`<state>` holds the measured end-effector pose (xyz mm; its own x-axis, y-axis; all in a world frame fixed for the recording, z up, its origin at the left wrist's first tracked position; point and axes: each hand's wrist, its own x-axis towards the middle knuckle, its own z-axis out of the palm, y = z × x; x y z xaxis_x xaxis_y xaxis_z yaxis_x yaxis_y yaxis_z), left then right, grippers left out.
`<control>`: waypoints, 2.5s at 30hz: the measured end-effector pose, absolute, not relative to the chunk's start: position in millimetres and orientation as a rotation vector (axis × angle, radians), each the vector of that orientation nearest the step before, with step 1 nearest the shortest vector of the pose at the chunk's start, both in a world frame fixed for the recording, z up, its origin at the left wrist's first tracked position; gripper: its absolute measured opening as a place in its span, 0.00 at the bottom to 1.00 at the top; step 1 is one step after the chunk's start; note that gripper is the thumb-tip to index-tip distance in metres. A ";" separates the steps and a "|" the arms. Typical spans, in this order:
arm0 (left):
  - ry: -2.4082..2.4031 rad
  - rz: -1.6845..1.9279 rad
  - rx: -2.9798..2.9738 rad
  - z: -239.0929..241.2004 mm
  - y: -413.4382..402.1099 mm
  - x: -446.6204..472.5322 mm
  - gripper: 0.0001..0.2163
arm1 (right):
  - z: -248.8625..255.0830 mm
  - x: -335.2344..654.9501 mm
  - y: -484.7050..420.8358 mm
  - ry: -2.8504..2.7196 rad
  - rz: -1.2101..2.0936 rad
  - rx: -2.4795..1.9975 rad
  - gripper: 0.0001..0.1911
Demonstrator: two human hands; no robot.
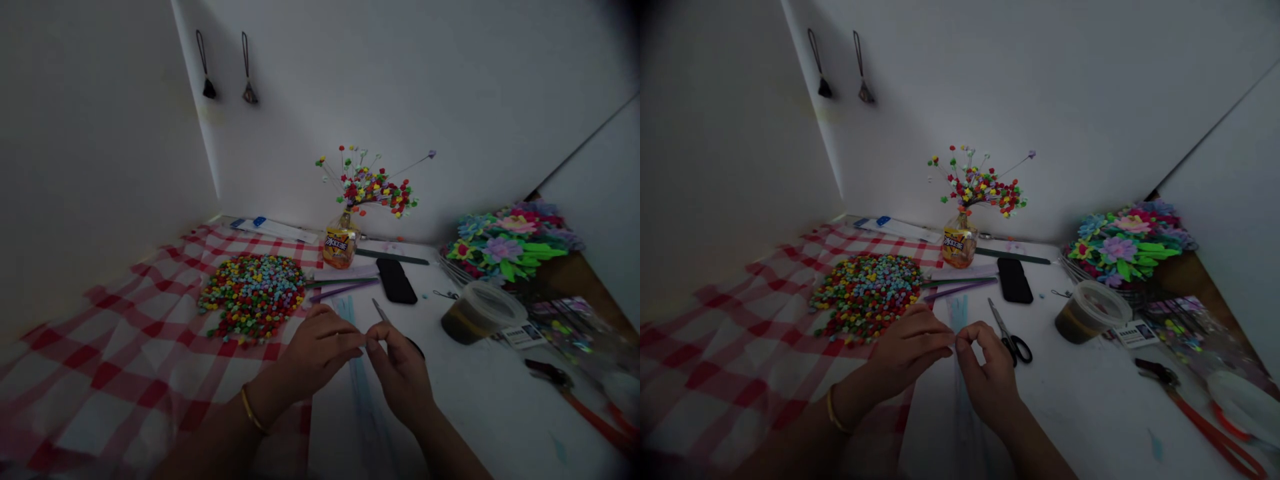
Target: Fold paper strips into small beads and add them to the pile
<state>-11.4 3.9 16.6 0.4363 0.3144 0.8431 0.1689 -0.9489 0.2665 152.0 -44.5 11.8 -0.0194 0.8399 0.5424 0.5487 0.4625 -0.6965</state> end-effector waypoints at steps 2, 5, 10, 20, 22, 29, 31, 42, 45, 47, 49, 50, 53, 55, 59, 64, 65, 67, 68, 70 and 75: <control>0.423 1.526 2.481 18.0 3.4 -10.9 0.04 | 10.9 152.2 -44.5 -1.697 0.378 -1.173 0.07; 0.472 1.465 2.273 18.7 1.2 -10.1 0.05 | 9.3 154.4 -43.8 -1.697 0.354 -1.118 0.05; 0.551 1.364 1.905 16.0 -1.7 -9.2 0.05 | 9.2 160.3 -42.6 -1.778 0.098 -1.003 0.07; 0.523 1.347 1.800 12.7 -0.6 -6.6 0.04 | 15.9 158.4 -43.2 -1.930 -0.154 -0.891 0.10; 0.512 1.345 1.795 12.0 -1.2 -6.2 0.04 | 16.0 157.9 -43.6 -1.934 -0.155 -0.900 0.09; 0.537 1.296 1.856 14.1 -3.4 -6.7 0.05 | 11.1 158.1 -44.0 -1.932 -0.078 -0.965 0.07; 0.553 1.269 1.849 15.2 -3.5 -7.5 0.06 | 9.9 158.4 -44.0 -1.921 -0.046 -0.991 0.07; 0.715 1.127 1.786 18.5 0.4 -12.0 0.04 | 4.1 159.7 -39.0 -1.927 0.005 -1.117 0.03; 0.769 1.216 1.584 16.4 9.4 -13.4 0.05 | 2.6 161.4 -36.3 -1.884 0.062 -1.193 0.04; 0.838 1.331 1.347 15.7 20.9 -18.5 0.06 | 1.4 162.8 -33.3 -1.828 0.096 -1.273 0.06; 0.916 1.493 1.139 15.2 36.7 -29.2 0.07 | -0.1 164.2 -29.0 -1.767 0.121 -1.380 0.08; 0.950 1.547 1.073 14.5 45.8 -36.7 0.08 | -0.9 164.8 -26.5 -1.739 0.138 -1.449 0.09; 1.070 1.718 0.843 8.6 73.1 -64.4 0.11 | -2.8 166.4 -18.4 -1.752 0.220 -1.703 0.10; 1.118 1.766 0.788 1.5 87.9 -82.2 0.12 | -3.2 166.5 -13.9 -1.873 0.275 -1.924 0.12; 1.199 1.769 0.751 -11.2 102.5 -102.8 0.12 | -4.8 163.3 -9.3 -2.041 0.324 -2.218 0.15; 1.251 1.709 0.809 -12.3 101.9 -99.5 0.18 | -10.3 159.4 -6.5 -2.097 0.355 -2.209 0.17; 1.253 1.697 0.836 -11.8 100.5 -95.6 0.21 | -11.3 159.3 -5.8 -2.101 0.366 -2.210 0.17; 1.245 1.632 0.986 -11.8 96.3 -84.7 0.23 | -13.2 160.0 -4.2 -2.107 0.394 -2.207 0.17; 1.230 1.589 1.056 -12.6 93.4 -77.8 0.22 | -13.9 160.7 -3.5 -2.107 0.407 -2.204 0.16; 1.177 1.463 1.229 -15.7 85.8 -61.7 0.16 | -15.2 162.4 -2.2 -2.105 0.426 -2.199 0.15; 0.997 1.150 1.698 -26.8 62.9 -24.9 0.07 | -17.5 167.5 0.2 -2.101 0.458 -2.169 0.14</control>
